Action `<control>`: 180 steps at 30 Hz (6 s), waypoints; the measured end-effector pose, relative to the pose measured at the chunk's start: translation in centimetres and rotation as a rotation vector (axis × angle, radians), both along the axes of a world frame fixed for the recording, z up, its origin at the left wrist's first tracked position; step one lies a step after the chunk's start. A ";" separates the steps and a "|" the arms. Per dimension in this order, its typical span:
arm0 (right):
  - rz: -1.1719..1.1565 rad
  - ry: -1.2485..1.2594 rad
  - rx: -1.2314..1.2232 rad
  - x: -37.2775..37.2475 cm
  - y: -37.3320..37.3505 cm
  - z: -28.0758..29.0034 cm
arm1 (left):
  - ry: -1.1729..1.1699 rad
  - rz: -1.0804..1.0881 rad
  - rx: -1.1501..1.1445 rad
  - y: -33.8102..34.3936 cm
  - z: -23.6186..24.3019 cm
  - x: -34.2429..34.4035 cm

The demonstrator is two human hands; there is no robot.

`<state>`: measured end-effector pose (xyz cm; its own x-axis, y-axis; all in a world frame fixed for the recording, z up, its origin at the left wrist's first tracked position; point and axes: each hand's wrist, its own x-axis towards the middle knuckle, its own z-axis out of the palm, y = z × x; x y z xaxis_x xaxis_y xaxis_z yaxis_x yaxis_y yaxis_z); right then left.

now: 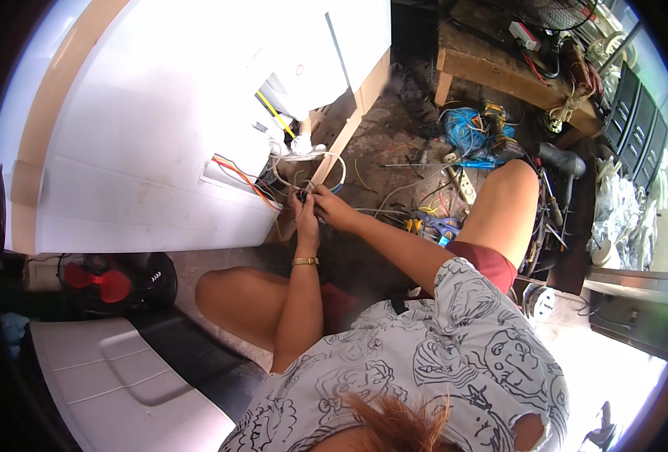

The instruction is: The person connects and organizes electrical wires within a white appliance by hand, sorting through multiple colored wires and joining them together.

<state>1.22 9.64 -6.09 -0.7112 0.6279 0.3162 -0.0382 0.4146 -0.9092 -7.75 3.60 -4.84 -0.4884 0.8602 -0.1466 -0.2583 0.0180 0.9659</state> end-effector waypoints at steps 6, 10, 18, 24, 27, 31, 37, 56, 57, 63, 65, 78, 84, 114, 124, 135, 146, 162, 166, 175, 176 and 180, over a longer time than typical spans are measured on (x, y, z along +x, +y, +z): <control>-0.075 0.011 -0.023 -1.2 -0.3 -0.8 | 0.127 -0.039 0.032 0.3 -1.5 -1.2; -0.214 0.168 -0.111 -2.9 -2.2 -0.6 | 0.427 -0.002 -0.043 -1.0 -0.3 -1.0; -0.398 0.133 -0.603 -0.8 2.8 -6.1 | 1.440 0.371 -0.190 -3.9 10.8 2.1; -0.367 0.154 -0.599 -1.2 3.4 -5.6 | 1.494 0.452 -0.090 1.3 9.4 1.7; -0.352 0.007 -0.479 -0.2 4.0 -5.7 | 1.286 0.537 -0.018 3.9 8.2 2.7; -0.420 -0.198 -0.355 0.3 4.3 -4.4 | 0.642 0.414 0.035 5.0 6.2 1.4; -0.430 -0.250 -0.093 -0.3 5.2 -2.2 | 0.362 0.416 -0.062 -2.4 -4.8 3.2; -0.164 -0.088 0.001 -1.6 -0.1 0.9 | 1.134 -0.067 -0.437 -1.1 -6.5 1.2; -0.171 -0.098 0.030 -1.9 -0.1 0.9 | 1.156 -0.121 -0.493 -1.2 -6.6 0.5; -0.136 -0.133 0.266 -1.8 0.8 1.1 | 1.133 -0.306 -0.584 -0.7 -5.4 -0.4; -0.109 -0.200 0.296 -2.0 1.0 2.0 | 0.950 -0.225 -0.425 -1.5 -4.8 -1.2; -0.096 -0.278 0.416 -2.4 3.0 3.1 | -0.230 0.007 0.110 1.7 1.8 -1.8; -0.219 -0.425 0.528 -1.3 3.5 4.5 | -0.238 -0.006 0.102 3.9 1.9 -1.9; 0.058 0.249 -1.941 4.1 -6.7 -7.4 | -0.331 0.094 0.149 2.1 0.2 -6.8; -0.389 0.164 -0.810 -4.4 -3.2 -11.5 | -0.053 0.219 -0.123 3.5 1.7 -0.5; -0.135 0.010 -0.486 -1.5 -3.7 -8.2 | 0.207 0.405 -0.144 9.7 -0.7 0.9; -0.239 0.271 -1.141 -3.3 -3.9 -3.8 | 0.075 0.537 -0.130 13.2 0.3 -0.1; -0.311 -0.650 -0.148 -10.2 4.6 -0.2 | 0.558 0.540 -0.256 12.5 1.2 -1.8; -0.349 -0.796 -0.109 -10.2 5.6 0.0 | 0.492 0.441 -0.204 12.4 0.7 -1.8; -0.261 0.001 -0.168 -8.2 2.0 -4.0 | 0.083 0.177 -0.162 10.9 2.9 -3.8; -0.222 0.171 -0.273 -7.4 1.5 -3.6 | 0.015 0.195 -0.149 10.9 3.0 -3.9; -0.039 0.343 -0.785 -3.7 0.2 -4.8 | -0.109 0.258 -0.207 11.4 4.1 -3.4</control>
<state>-2.48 9.87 -10.87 -0.6289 0.7770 -0.0263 -0.3624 -0.3229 -0.8743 -11.19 14.97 -0.72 -0.6578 0.6567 -0.3689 -0.3817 0.1316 0.9149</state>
